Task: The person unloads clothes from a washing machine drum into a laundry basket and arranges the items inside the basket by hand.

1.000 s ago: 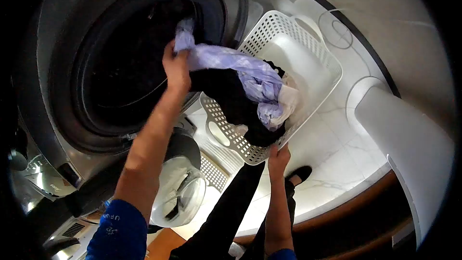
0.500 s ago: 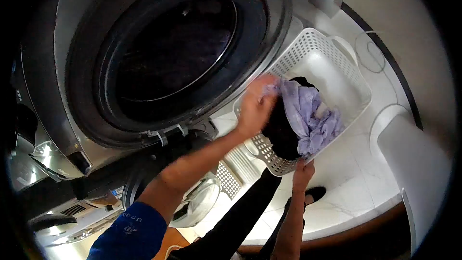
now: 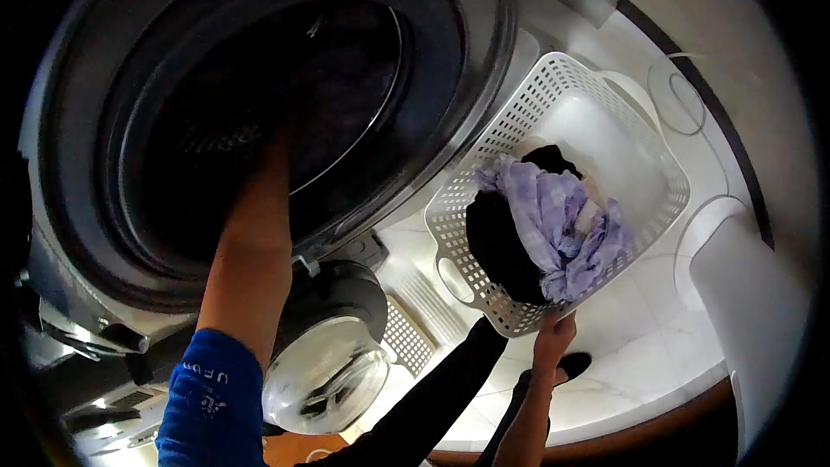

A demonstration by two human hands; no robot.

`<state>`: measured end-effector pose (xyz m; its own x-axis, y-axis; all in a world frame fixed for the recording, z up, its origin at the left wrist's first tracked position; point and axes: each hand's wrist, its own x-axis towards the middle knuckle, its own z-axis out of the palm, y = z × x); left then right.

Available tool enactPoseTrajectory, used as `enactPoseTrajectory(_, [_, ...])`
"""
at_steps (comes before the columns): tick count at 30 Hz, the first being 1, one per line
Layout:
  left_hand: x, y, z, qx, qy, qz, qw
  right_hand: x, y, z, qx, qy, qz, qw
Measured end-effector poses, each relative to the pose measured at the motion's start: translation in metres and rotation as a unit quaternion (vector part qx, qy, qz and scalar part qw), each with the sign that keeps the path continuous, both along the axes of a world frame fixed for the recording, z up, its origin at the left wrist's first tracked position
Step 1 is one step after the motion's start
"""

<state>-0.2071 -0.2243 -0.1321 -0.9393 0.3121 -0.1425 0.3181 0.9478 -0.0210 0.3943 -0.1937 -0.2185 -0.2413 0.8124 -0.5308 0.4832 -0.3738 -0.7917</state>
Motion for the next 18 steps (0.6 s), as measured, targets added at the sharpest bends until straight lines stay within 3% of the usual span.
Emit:
enactPoseTrajectory(6, [0.027, 0.047, -0.056, -0.077, 0.001, -0.028, 0.997, -0.008, -0.006, -0.005, 0.017, -0.004, -0.028, 0.999])
enactPoseTrajectory(10, [0.011, 0.027, -0.05, -0.018, 0.02, 0.004, 1.0, -0.011, -0.001, 0.003, 0.015, -0.009, -0.01, 1.0])
enactPoseTrajectory(13, [0.002, 0.016, -0.028, 0.098, 0.027, 0.055, 0.993, -0.007, 0.0, 0.001, -0.005, -0.028, 0.008, 1.0])
enactPoseTrajectory(15, [0.002, 0.017, -0.015, 0.246, 0.01, 0.107, 0.963, -0.004, -0.005, -0.009, 0.018, -0.029, 0.005, 0.999])
enactPoseTrajectory(18, [0.02, 0.036, 0.0, 0.502, -0.055, 0.177, 0.845, -0.007, 0.001, 0.0, 0.026, 0.012, 0.014, 1.0])
